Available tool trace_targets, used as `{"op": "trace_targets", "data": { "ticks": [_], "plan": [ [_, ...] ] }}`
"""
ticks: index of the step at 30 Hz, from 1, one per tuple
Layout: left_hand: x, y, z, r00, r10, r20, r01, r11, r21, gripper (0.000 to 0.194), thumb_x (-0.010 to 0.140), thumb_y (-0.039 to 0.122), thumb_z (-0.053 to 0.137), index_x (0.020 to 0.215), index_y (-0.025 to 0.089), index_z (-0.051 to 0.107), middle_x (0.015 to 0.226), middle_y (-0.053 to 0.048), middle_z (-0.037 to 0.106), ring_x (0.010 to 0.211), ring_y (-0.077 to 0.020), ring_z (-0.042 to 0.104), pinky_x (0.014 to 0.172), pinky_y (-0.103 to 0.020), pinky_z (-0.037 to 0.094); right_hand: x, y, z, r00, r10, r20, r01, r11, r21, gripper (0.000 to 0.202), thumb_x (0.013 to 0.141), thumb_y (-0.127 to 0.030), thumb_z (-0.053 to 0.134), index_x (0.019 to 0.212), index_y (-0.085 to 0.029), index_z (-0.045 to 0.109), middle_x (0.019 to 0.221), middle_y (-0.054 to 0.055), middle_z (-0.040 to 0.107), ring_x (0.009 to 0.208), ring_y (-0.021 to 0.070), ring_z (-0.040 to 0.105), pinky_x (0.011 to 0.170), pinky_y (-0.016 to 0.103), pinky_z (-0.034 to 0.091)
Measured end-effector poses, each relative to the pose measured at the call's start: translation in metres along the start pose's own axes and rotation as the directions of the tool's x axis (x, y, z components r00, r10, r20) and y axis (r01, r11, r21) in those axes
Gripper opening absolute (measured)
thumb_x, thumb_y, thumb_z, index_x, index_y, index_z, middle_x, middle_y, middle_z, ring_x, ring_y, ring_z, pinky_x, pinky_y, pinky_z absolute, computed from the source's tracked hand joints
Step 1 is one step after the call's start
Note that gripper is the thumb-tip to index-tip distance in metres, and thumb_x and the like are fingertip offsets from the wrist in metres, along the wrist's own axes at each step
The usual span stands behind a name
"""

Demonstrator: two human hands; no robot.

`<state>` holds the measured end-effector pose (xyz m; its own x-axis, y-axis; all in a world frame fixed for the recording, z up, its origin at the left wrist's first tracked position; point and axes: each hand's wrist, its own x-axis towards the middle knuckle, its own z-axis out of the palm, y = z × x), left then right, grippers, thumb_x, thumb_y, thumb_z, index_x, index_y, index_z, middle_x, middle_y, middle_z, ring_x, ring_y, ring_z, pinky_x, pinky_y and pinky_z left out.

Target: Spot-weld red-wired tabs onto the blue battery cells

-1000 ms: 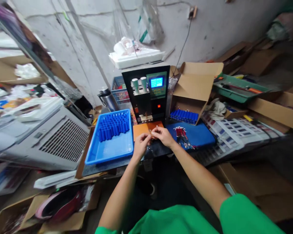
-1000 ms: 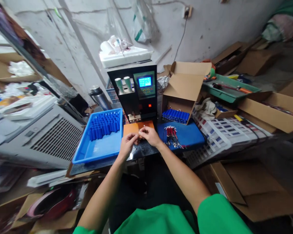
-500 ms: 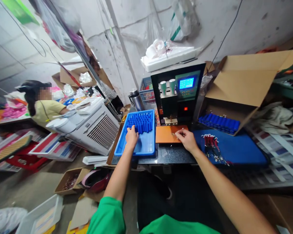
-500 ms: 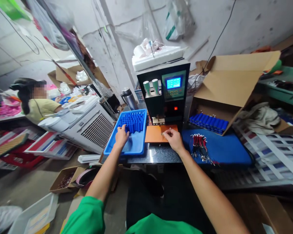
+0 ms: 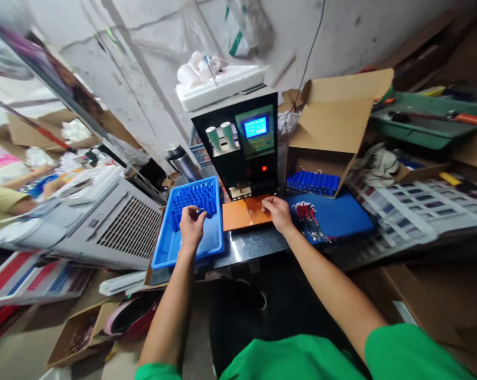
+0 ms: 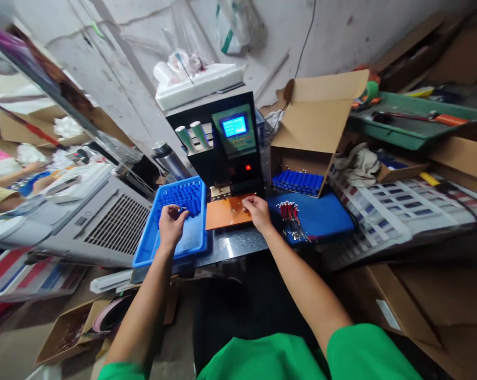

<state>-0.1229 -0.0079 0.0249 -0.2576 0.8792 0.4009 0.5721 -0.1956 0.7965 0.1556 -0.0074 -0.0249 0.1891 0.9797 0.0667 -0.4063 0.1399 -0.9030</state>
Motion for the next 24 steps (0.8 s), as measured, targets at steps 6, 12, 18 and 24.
{"op": "trace_targets", "data": {
  "ticks": [6,12,18,24],
  "plan": [
    [-0.021,0.042,0.078,0.980,0.014,0.197,0.041,0.961,-0.274,0.033,0.071,0.033,0.075,0.096,0.020,0.060,0.087,-0.002,0.068,0.075,-0.0140,0.063,0.072,-0.027,0.049,0.004,-0.003,0.001,1.000,0.020,-0.016,-0.019,1.000,0.020,0.031,0.067,-0.047,0.075,0.074,-0.019,0.062,0.061,-0.003,0.060,0.056,0.0122,0.055,0.058,0.026,0.044],
    [-0.023,0.046,0.095,0.951,-0.032,0.307,0.109,0.965,-0.237,0.028,0.067,0.035,0.076,0.087,0.017,0.070,0.076,-0.002,0.069,0.070,-0.0159,0.063,0.068,-0.027,0.051,0.004,-0.009,0.006,1.000,0.010,0.006,-0.010,0.998,-0.059,0.033,0.067,-0.050,0.073,0.072,-0.020,0.061,0.059,-0.002,0.060,0.056,0.0133,0.055,0.059,0.027,0.044],
    [-0.027,0.053,0.105,0.942,0.007,0.337,0.090,0.958,-0.271,0.021,0.070,0.038,0.072,0.078,0.018,0.070,0.072,-0.002,0.068,0.070,-0.0168,0.060,0.065,-0.026,0.049,0.005,-0.009,0.009,1.000,0.001,0.004,-0.001,0.994,-0.112,0.035,0.068,-0.054,0.073,0.073,-0.021,0.062,0.059,-0.001,0.061,0.057,0.0149,0.057,0.060,0.028,0.046],
    [-0.036,0.049,0.114,0.950,0.001,0.313,0.090,0.957,-0.276,0.022,0.075,0.039,0.070,0.081,0.018,0.069,0.070,-0.001,0.066,0.066,-0.0158,0.058,0.062,-0.025,0.047,0.006,-0.009,0.010,1.000,-0.002,0.010,0.004,0.991,-0.131,0.034,0.068,-0.052,0.073,0.074,-0.020,0.063,0.061,-0.001,0.061,0.059,0.0148,0.059,0.061,0.028,0.047]
  ]
}}
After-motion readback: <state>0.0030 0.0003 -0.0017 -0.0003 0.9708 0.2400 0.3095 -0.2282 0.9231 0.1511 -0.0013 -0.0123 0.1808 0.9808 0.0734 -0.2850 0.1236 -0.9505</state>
